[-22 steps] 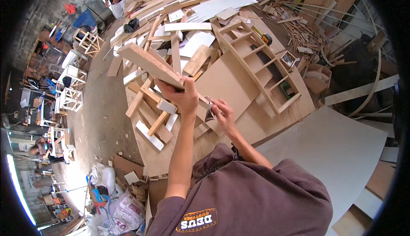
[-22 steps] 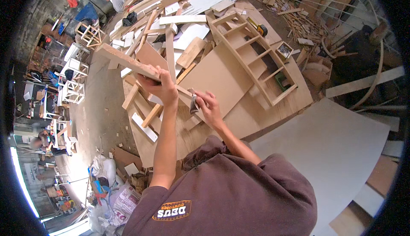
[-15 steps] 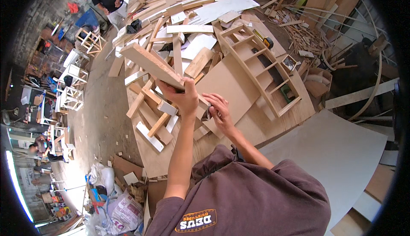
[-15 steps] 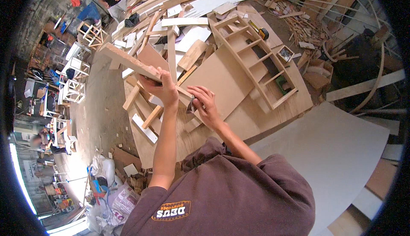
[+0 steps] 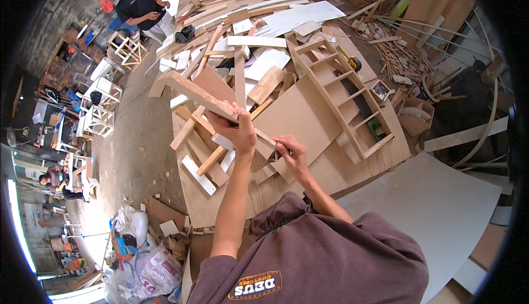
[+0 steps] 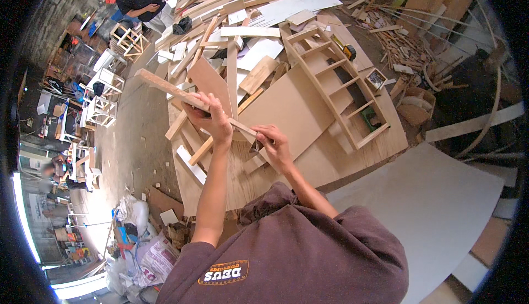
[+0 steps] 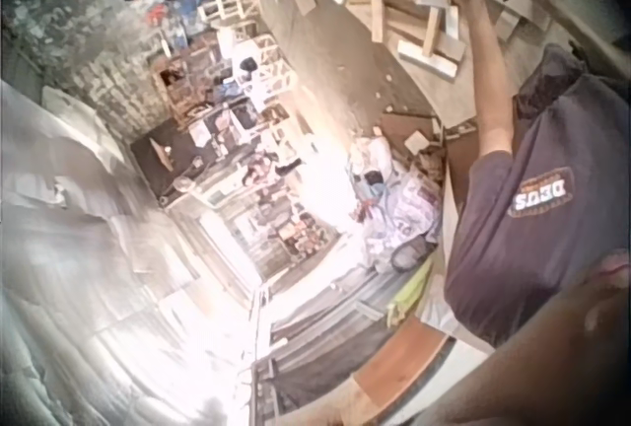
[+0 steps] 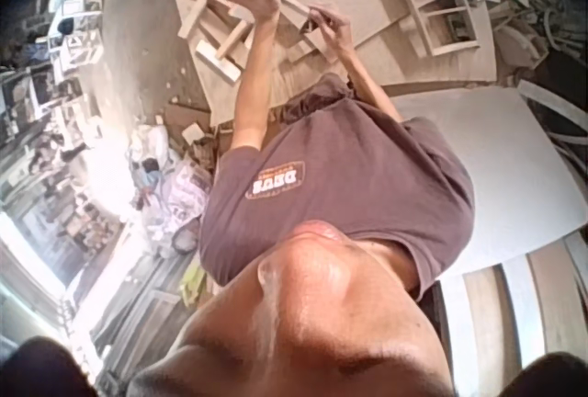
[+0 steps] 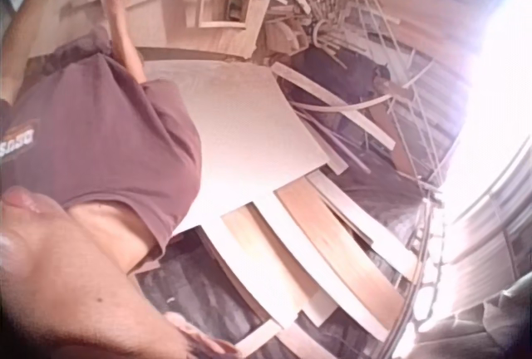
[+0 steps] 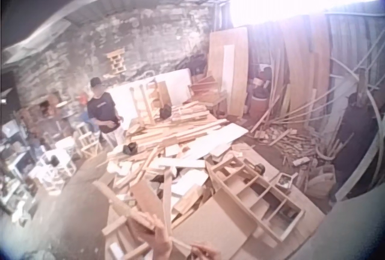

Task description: The person marks lines on wooden boards using a combination square and sands the edges and surfaces of several wooden pieces with sandpaper.

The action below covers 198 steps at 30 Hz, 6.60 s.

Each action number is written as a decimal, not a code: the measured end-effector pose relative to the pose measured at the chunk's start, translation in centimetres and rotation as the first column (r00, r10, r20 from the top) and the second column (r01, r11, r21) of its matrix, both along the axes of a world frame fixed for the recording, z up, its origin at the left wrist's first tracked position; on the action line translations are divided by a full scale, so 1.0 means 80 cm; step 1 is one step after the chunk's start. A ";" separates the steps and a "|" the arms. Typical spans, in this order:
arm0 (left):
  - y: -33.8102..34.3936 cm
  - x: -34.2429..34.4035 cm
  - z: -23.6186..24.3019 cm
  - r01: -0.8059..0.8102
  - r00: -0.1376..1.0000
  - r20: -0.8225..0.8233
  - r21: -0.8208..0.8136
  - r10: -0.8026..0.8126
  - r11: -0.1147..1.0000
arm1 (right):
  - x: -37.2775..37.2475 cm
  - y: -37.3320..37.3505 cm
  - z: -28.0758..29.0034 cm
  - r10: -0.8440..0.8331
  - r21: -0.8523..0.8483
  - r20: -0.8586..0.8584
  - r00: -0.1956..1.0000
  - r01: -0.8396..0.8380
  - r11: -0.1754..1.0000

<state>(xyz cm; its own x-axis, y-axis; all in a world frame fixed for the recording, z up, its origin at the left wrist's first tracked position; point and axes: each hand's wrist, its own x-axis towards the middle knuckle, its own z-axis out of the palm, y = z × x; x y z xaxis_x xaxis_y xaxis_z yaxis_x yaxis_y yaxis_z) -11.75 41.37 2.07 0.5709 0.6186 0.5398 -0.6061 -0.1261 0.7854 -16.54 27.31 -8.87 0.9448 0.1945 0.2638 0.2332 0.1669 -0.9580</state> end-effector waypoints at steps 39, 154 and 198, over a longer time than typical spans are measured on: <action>0.008 0.003 -0.006 0.107 0.994 0.046 -0.089 -0.103 0.990 | -0.001 -0.011 -0.059 -0.013 0.027 -0.152 0.988 0.017 0.999; 0.018 -0.124 -0.338 0.659 0.565 -0.765 0.643 0.309 0.390 | -0.047 -0.102 -0.113 -0.361 -0.621 -0.327 0.873 0.089 0.779; -0.024 -0.113 -0.313 0.617 0.385 -0.771 0.624 0.507 0.480 | 0.128 -0.087 -0.191 0.183 -0.809 0.370 0.911 0.218 0.546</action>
<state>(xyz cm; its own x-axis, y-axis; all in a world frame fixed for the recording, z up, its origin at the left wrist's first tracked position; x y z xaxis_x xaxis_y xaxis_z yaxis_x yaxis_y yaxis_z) -20.77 39.49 -22.98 0.9719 0.2003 -0.1235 0.2283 -0.9299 0.2884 -6.31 20.33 -24.14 0.8106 0.4951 0.3127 0.5844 -0.6492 -0.4869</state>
